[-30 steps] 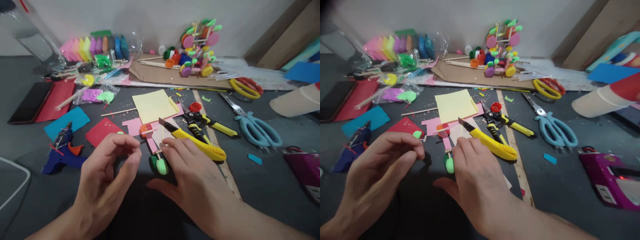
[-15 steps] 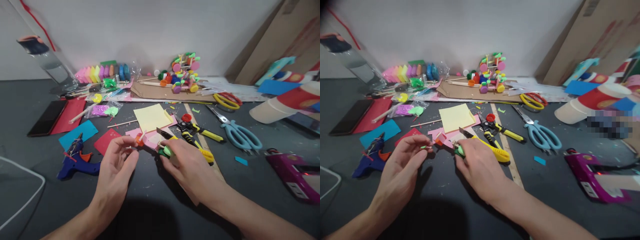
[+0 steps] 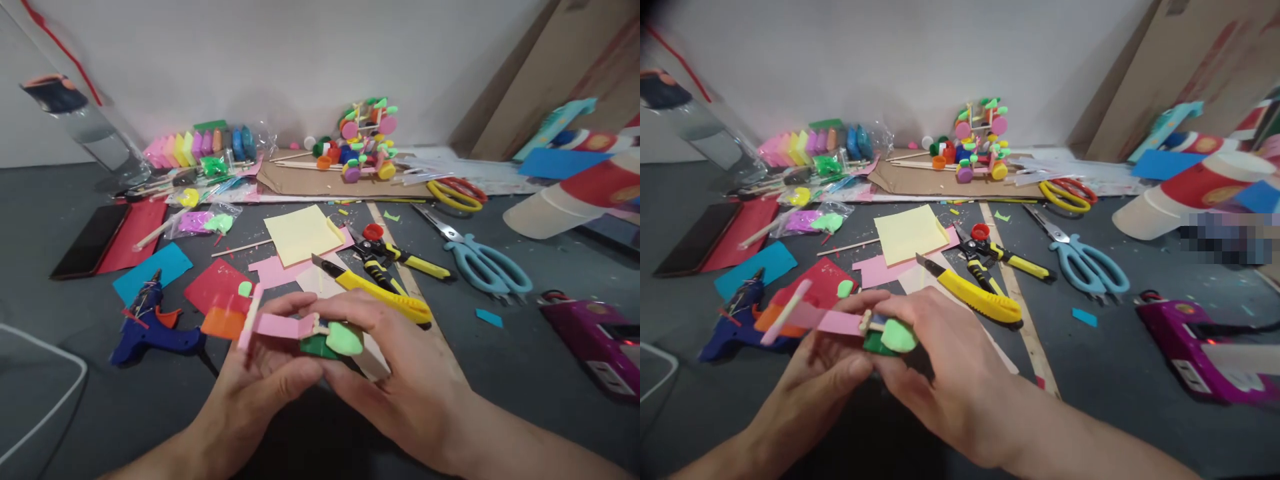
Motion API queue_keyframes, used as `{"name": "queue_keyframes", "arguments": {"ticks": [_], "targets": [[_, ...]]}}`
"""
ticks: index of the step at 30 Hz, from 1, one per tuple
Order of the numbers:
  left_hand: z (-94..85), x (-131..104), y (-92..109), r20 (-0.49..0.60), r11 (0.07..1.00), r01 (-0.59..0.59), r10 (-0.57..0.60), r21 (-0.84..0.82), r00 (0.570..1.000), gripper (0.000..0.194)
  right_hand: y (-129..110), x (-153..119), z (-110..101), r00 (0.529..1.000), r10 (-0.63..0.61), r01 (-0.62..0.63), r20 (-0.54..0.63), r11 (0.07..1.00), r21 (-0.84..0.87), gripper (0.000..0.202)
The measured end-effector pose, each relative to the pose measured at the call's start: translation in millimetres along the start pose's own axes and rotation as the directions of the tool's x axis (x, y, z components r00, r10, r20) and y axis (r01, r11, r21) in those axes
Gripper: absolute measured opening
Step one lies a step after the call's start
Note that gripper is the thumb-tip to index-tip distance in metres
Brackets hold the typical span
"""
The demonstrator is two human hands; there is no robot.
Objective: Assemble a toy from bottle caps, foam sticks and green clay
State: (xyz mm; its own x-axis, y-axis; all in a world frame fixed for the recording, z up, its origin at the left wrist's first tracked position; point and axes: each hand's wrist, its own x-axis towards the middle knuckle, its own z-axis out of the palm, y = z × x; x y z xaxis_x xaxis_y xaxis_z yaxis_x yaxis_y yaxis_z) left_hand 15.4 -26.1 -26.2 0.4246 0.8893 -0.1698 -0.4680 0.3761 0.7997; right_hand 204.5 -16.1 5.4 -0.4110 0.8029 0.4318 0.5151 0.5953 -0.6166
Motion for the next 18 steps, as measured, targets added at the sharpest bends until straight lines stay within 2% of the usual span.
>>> {"name": "queue_keyframes", "arguments": {"ticks": [2,5,7,10,12,15,18], "targets": [[-1.9,-1.1,1.3,-0.009,0.997,-0.028,0.029,0.072,1.000,0.036,1.0,-1.2,1.2,0.998,-0.047,0.048,0.036,0.998,-0.037,0.031],[-3.7,-1.4,3.6,-0.019,0.978,-0.116,0.121,0.172,0.992,0.033,4.7,-3.0,1.3,0.998,-0.059,0.060,0.015,0.991,-0.117,0.041],[-4.5,-1.5,5.1,-0.036,0.962,-0.157,0.170,0.224,0.985,0.032,5.7,-2.7,-1.7,0.993,-0.114,0.109,-0.014,0.973,-0.204,0.043],[-5.0,-2.3,7.6,-0.049,0.960,-0.141,0.157,0.242,0.986,0.030,2.5,1.1,-9.2,0.974,-0.223,0.198,-0.041,0.925,-0.324,0.029],[-4.9,-3.3,9.1,-0.053,0.955,-0.138,0.157,0.261,0.986,0.028,-0.8,3.8,-13.3,0.971,-0.233,0.202,-0.050,0.915,-0.348,0.024],[-4.0,-4.4,10.7,-0.066,0.907,-0.183,0.224,0.380,0.972,0.028,-2.8,4.2,-15.3,0.963,-0.260,0.212,-0.071,0.895,-0.392,0.024],[-2.2,-3.5,12.6,-0.073,0.828,-0.246,0.324,0.505,0.943,0.031,-0.6,0.4,-14.2,0.939,-0.341,0.286,-0.034,0.834,-0.471,0.027]]}}
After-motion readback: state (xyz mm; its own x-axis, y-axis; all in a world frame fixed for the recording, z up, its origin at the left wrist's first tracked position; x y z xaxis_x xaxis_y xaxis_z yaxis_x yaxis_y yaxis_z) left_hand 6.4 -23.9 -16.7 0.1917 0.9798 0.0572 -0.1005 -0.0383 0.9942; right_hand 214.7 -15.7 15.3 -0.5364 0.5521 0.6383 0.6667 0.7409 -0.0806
